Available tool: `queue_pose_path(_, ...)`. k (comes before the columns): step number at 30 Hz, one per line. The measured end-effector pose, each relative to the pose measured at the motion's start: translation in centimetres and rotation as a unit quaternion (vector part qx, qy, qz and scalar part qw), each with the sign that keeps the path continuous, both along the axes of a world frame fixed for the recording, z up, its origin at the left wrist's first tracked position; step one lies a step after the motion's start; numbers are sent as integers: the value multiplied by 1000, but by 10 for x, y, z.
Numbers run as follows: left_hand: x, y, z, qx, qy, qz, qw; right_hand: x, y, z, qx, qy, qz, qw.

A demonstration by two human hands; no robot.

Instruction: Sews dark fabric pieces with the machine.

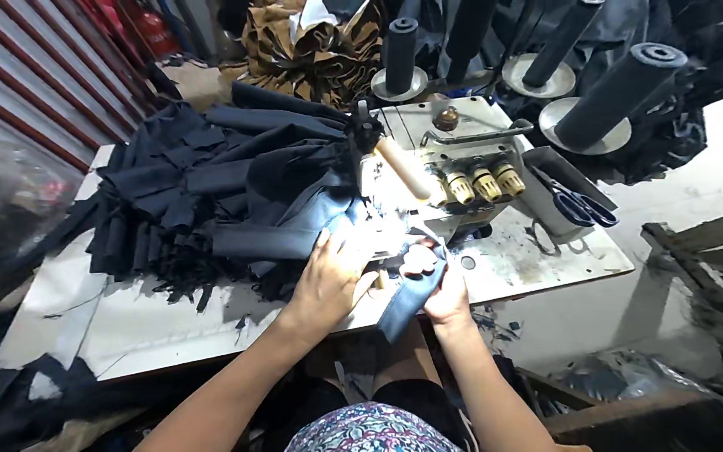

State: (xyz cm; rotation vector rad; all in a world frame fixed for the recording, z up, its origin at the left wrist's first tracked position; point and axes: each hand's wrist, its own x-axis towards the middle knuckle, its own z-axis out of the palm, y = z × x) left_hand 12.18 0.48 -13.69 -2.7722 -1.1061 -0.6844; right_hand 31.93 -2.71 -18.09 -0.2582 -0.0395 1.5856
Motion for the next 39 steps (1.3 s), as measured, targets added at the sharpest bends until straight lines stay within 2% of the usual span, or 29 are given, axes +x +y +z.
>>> queue_pose_path(5, 2, 19, 8, -33, -8, -21, 999, -8, 5, 6, -57, -23, -36, 997)
queue_pose_path(7, -2, 33, 11, -21, 13, -62, 998, -10, 5, 6, -67, -48, -36, 996)
queue_pose_path(9, -9, 47, 14, 18, 46, -105, 993, -12, 2, 4, -55, -85, -23, 995)
queue_pose_path(11, -13, 46, 19, -36, 56, -70, 995, -16, -9, 2, -25, -175, -5, 984)
queue_pose_path(14, -5, 9, 34, -176, -66, -2, 982, -20, -31, 4, 74, -351, 28, 933)
queue_pose_path(17, 5, -38, 42, -201, -209, -50, 956, -20, -50, 12, 198, -375, 74, 902)
queue_pose_path(20, -13, -46, 67, -151, -245, -63, 956, -5, -50, 22, 392, -341, 124, 846)
queue_pose_path(22, -41, -29, 91, -45, -215, 19, 975, 9, -47, 28, 450, -277, 120, 840)
queue_pose_path(24, -71, 0, 103, 44, -135, 142, 980, 21, -39, 26, 426, -216, 104, 873)
queue_pose_path(26, -79, 19, 94, 49, -79, 194, 977, 22, -29, 12, 289, -245, 79, 922)
queue_pose_path(28, -58, 16, 69, 38, -57, 130, 989, 11, -20, 4, 139, -279, 76, 947)
queue_pose_path(30, -32, 7, 32, 54, -54, 2, 997, 4, -15, -2, 62, -290, 83, 951)
queue_pose_path(31, -23, 5, 16, 39, -51, -45, 997, 7, -14, -6, 57, -279, 83, 955)
queue_pose_path(33, -20, 3, -3, 3, -41, -67, 997, 17, -14, -12, 71, -224, 76, 969)
queue_pose_path(35, -24, 0, -3, -13, -30, -55, 998, 25, -11, -12, 90, -167, 68, 979)
queue_pose_path(39, -16, -10, -4, 18, 9, -19, 1000, 25, -1, -14, 107, -105, 68, 986)
